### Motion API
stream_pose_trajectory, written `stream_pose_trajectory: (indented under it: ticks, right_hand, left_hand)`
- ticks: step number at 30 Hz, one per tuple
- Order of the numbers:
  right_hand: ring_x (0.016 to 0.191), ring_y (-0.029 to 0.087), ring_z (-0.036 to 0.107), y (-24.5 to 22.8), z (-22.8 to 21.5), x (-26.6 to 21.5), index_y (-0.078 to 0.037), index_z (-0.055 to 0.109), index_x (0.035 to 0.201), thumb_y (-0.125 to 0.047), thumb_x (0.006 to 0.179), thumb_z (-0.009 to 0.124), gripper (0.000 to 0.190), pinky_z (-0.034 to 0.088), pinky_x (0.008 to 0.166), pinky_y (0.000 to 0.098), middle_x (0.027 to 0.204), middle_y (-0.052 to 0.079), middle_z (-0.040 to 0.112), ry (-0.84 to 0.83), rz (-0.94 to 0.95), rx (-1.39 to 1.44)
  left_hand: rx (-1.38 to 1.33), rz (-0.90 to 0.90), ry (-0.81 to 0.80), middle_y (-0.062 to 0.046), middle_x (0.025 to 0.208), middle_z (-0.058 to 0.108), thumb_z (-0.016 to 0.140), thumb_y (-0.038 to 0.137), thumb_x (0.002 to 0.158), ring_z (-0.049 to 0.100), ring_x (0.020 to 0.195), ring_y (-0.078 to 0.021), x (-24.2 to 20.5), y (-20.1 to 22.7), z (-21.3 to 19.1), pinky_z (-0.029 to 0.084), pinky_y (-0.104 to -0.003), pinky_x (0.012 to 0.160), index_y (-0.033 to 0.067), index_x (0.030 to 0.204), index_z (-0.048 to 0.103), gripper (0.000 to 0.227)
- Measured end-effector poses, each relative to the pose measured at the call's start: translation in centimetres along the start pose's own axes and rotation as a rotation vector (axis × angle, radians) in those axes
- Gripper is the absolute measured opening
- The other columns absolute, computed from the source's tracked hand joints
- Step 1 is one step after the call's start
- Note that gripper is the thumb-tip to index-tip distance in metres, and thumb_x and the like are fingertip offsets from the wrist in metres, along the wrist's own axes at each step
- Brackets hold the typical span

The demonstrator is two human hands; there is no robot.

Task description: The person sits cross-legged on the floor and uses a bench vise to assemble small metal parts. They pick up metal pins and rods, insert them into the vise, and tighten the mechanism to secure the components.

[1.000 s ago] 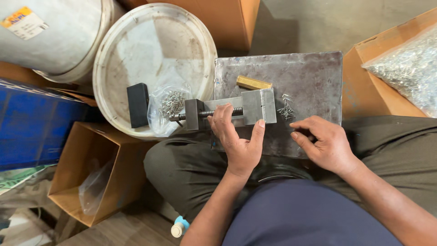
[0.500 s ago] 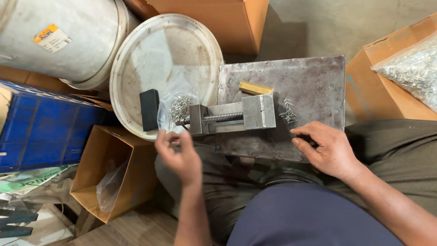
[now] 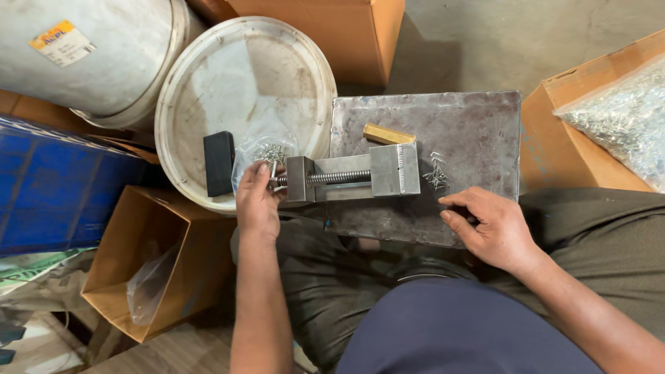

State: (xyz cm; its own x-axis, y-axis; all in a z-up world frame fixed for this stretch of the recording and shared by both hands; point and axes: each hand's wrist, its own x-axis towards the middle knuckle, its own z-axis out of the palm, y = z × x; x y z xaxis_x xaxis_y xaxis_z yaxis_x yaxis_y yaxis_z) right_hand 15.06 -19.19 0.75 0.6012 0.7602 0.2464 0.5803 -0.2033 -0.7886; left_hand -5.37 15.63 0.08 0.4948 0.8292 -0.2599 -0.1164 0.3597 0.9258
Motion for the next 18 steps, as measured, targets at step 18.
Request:
stream_pose_trajectory:
  ticks: [18]
  right_hand:
    - [0.073, 0.025, 0.069, -0.1, 0.6, 0.4, -0.005, 0.074, 0.101, -0.015, 0.086, 0.075, 0.018, 0.053, 0.062, 0.033, 0.089, 0.009, 0.072, -0.004, -0.025, -0.082]
  left_hand:
    - [0.33, 0.525, 0.12, -0.009, 0.102, 0.072, 0.068, 0.007, 0.102, 0.067, 0.094, -0.0119, -6.9, -1.3, 0.7, 0.055, -0.027, 0.088, -0.0031, 0.121, 0.064, 0.022]
